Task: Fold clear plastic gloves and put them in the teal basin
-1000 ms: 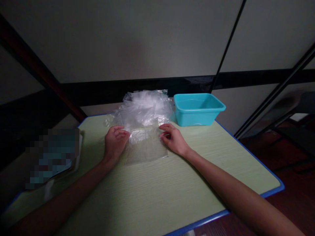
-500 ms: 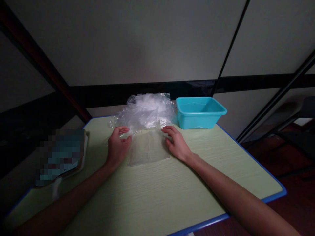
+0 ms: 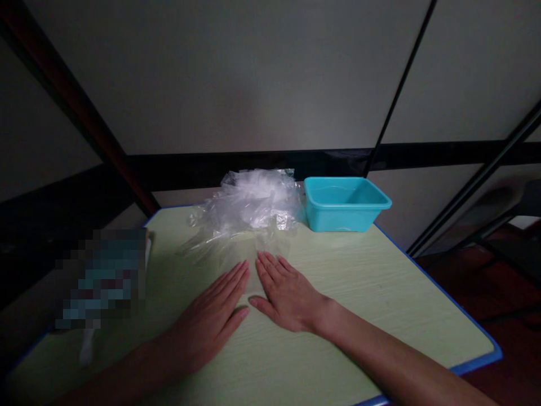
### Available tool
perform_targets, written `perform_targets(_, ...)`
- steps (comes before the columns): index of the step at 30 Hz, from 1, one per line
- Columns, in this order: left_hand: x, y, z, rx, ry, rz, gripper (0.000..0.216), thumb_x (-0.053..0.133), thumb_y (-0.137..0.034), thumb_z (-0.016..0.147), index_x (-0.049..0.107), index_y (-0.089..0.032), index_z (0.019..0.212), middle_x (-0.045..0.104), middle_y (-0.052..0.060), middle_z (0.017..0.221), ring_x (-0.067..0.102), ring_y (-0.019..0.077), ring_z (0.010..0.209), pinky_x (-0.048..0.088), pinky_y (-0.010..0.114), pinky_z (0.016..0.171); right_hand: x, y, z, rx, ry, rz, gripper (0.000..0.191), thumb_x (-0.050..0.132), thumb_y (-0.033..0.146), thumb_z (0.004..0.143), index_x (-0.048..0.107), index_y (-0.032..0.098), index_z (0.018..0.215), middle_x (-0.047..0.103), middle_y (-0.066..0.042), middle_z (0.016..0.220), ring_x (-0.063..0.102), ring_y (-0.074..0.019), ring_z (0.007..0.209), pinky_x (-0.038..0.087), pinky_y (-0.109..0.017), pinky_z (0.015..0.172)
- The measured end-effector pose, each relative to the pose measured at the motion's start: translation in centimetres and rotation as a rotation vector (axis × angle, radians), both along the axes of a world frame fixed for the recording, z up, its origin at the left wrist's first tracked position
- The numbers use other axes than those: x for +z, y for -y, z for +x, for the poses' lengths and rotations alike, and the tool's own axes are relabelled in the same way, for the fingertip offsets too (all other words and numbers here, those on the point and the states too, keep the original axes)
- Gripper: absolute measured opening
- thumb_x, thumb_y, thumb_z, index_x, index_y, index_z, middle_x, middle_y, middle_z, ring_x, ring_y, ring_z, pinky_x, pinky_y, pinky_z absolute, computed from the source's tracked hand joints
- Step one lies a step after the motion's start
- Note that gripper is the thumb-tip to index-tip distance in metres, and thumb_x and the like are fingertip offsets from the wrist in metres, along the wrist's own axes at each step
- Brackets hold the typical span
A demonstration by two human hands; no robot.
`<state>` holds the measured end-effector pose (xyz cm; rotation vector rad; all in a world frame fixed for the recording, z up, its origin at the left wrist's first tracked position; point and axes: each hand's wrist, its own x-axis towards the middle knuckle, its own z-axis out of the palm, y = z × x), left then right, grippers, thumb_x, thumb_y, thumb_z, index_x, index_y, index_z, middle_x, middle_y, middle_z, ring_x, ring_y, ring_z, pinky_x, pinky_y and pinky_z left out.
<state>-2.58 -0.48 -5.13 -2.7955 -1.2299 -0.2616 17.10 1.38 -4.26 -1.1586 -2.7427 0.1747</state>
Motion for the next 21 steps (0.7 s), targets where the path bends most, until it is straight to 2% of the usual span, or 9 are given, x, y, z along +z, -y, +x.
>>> perform_targets(9,-0.3,0.6,-0.5,0.033,-0.020,0.008,0.057,0.038,-0.036,0.088,0.031,-0.001,0.132,0.025,0.020,0.141,0.022,0.0269,0.130,0.030,0.042,0.102,0.1,0.2,0.4,-0.013,-0.016,-0.004,0.068,0.030,0.050,0.090,0.021,0.002,0.137,0.015,-0.019,0.143,0.011,-0.0247,0.133,0.015,-0.042,0.108)
perform_targets(12,-0.4,0.6,-0.8,0.050,0.045,-0.032,0.060,0.042,-0.036,0.086,0.026,-0.004,0.134,0.024,0.018,0.142,0.021,0.0262,0.131,0.028,0.042,0.103,0.3,-0.3,1.4,0.057,-0.062,-0.063,0.074,0.034,0.053,0.087,0.016,0.003,0.139,0.014,-0.019,0.144,0.010,-0.0248,0.133,0.013,-0.044,0.108)
perform_targets(15,0.1,0.3,-1.7,0.081,0.151,-0.047,0.066,0.046,-0.030,0.081,0.019,-0.008,0.137,0.028,0.017,0.141,0.027,0.0253,0.129,0.032,0.041,0.101,1.1,-1.0,3.4,0.178,-0.180,-0.082,0.073,0.044,0.048,0.085,0.014,0.008,0.139,0.017,-0.017,0.144,0.017,-0.0225,0.132,0.020,-0.041,0.106)
perform_targets(16,0.4,0.0,-2.1,0.082,0.180,-0.029,0.067,0.047,-0.028,0.079,0.019,-0.009,0.137,0.032,0.016,0.139,0.032,0.0254,0.127,0.034,0.041,0.100,1.4,-1.2,4.1,0.221,-0.206,-0.073,0.067,0.047,0.044,0.086,0.022,0.010,0.137,0.025,-0.016,0.142,0.024,-0.0218,0.130,0.025,-0.040,0.104)
perform_targets(18,1.0,-0.5,-2.8,0.041,0.207,0.034,0.062,0.049,-0.025,0.077,0.027,-0.011,0.134,0.043,0.016,0.133,0.041,0.0261,0.121,0.036,0.042,0.098,2.1,-1.6,5.3,0.266,-0.210,-0.041,0.041,0.049,0.037,0.086,0.049,0.014,0.119,0.049,-0.014,0.124,0.042,-0.0215,0.117,0.036,-0.038,0.095)
perform_targets(19,1.3,-0.7,-3.1,0.011,0.212,0.066,0.058,0.049,-0.024,0.076,0.033,-0.012,0.131,0.048,0.015,0.128,0.044,0.0260,0.117,0.037,0.042,0.097,2.4,-1.7,5.7,0.272,-0.190,-0.019,0.031,0.049,0.034,0.086,0.056,0.015,0.109,0.056,-0.012,0.111,0.049,-0.0207,0.106,0.041,-0.036,0.088)
perform_targets(21,1.6,-1.1,-3.6,-0.034,0.222,0.116,0.049,0.050,-0.023,0.075,0.043,-0.013,0.123,0.055,0.014,0.121,0.050,0.0254,0.111,0.040,0.042,0.094,2.7,-1.8,6.1,0.269,-0.129,0.039,0.022,0.048,0.030,0.088,0.061,0.015,0.095,0.059,-0.008,0.090,0.054,-0.0186,0.087,0.043,-0.033,0.076)
